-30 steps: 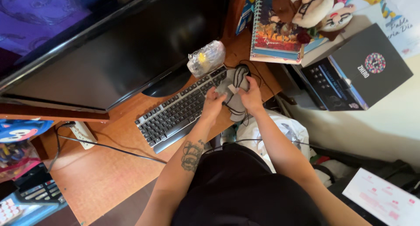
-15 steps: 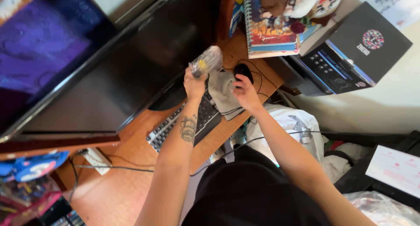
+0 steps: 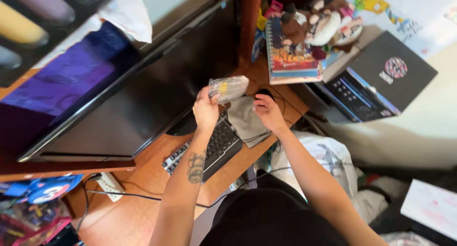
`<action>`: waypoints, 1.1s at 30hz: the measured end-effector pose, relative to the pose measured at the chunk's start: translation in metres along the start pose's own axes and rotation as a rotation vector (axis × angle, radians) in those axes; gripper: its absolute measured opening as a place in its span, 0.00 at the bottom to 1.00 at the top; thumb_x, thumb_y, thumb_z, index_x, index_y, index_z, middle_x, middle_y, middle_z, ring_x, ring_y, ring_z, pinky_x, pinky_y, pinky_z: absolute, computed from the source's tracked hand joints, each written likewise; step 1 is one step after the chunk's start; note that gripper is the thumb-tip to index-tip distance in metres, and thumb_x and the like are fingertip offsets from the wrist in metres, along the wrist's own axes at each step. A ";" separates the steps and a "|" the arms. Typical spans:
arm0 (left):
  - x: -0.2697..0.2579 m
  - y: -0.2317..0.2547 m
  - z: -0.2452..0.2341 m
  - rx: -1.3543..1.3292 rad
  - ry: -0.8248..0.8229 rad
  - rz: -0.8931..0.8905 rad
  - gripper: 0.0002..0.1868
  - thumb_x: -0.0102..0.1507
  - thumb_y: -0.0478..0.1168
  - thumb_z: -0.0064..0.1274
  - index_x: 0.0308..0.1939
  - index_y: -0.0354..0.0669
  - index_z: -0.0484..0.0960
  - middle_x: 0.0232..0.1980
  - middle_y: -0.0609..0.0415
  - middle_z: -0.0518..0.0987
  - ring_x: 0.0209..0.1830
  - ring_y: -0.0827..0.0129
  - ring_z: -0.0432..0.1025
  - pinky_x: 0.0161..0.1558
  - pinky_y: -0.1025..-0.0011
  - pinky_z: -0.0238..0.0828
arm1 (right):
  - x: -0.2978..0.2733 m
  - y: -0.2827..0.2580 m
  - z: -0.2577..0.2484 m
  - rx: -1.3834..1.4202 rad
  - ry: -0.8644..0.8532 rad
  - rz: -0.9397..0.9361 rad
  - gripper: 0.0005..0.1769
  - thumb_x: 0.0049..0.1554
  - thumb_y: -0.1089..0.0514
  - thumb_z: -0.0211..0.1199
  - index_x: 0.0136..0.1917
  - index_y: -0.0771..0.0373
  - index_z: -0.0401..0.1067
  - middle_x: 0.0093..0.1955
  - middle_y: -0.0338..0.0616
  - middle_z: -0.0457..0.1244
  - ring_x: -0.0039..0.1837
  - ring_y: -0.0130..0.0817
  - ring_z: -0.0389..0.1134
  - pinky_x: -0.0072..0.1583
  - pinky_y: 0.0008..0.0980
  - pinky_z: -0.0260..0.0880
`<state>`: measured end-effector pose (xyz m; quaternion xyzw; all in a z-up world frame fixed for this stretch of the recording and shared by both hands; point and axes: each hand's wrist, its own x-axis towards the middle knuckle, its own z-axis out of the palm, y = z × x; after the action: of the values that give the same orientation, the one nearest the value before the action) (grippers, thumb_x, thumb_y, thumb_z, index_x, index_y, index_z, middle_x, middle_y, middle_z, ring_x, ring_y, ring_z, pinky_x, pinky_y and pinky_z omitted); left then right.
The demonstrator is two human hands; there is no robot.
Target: The person wipes a computer monitor with a cloth, sprays the cloth with a liquid from a bottle, and then cleans the desk surface and peripheral equipment before organizing items on a nearby shelf.
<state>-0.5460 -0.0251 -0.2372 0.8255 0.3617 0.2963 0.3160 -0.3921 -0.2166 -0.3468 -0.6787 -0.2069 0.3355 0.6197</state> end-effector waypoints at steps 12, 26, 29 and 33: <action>0.049 0.175 -0.074 -0.145 -0.189 -0.047 0.21 0.59 0.47 0.62 0.54 0.49 0.80 0.42 0.48 0.86 0.42 0.56 0.84 0.44 0.63 0.78 | 0.010 -0.137 -0.044 0.240 -0.251 -0.387 0.44 0.56 0.69 0.68 0.79 0.64 0.50 0.75 0.45 0.57 0.75 0.34 0.58 0.75 0.36 0.58; 0.158 0.313 0.027 -0.003 -0.262 0.480 0.32 0.66 0.45 0.56 0.73 0.46 0.64 0.63 0.38 0.77 0.59 0.42 0.74 0.56 0.53 0.73 | 0.057 -0.245 -0.169 0.576 0.172 -0.535 0.31 0.61 0.73 0.59 0.74 0.64 0.56 0.72 0.45 0.60 0.73 0.36 0.61 0.73 0.37 0.62; 0.180 0.328 0.055 0.131 -0.279 0.528 0.33 0.66 0.44 0.54 0.73 0.46 0.62 0.68 0.40 0.74 0.65 0.45 0.70 0.61 0.54 0.69 | 0.081 -0.279 -0.190 0.573 0.291 -0.578 0.32 0.60 0.73 0.59 0.74 0.62 0.55 0.72 0.46 0.60 0.73 0.36 0.62 0.74 0.37 0.61; 0.219 0.341 0.094 0.310 -0.190 0.707 0.38 0.63 0.45 0.58 0.74 0.39 0.61 0.69 0.39 0.70 0.72 0.48 0.63 0.73 0.55 0.56 | 0.122 -0.315 -0.214 0.500 0.366 -0.585 0.31 0.60 0.73 0.60 0.74 0.62 0.55 0.71 0.47 0.60 0.71 0.36 0.63 0.72 0.37 0.63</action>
<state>-0.2155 -0.0657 0.0118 0.9608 0.0647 0.2511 0.0981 -0.1132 -0.2361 -0.0611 -0.4685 -0.1896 0.0592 0.8608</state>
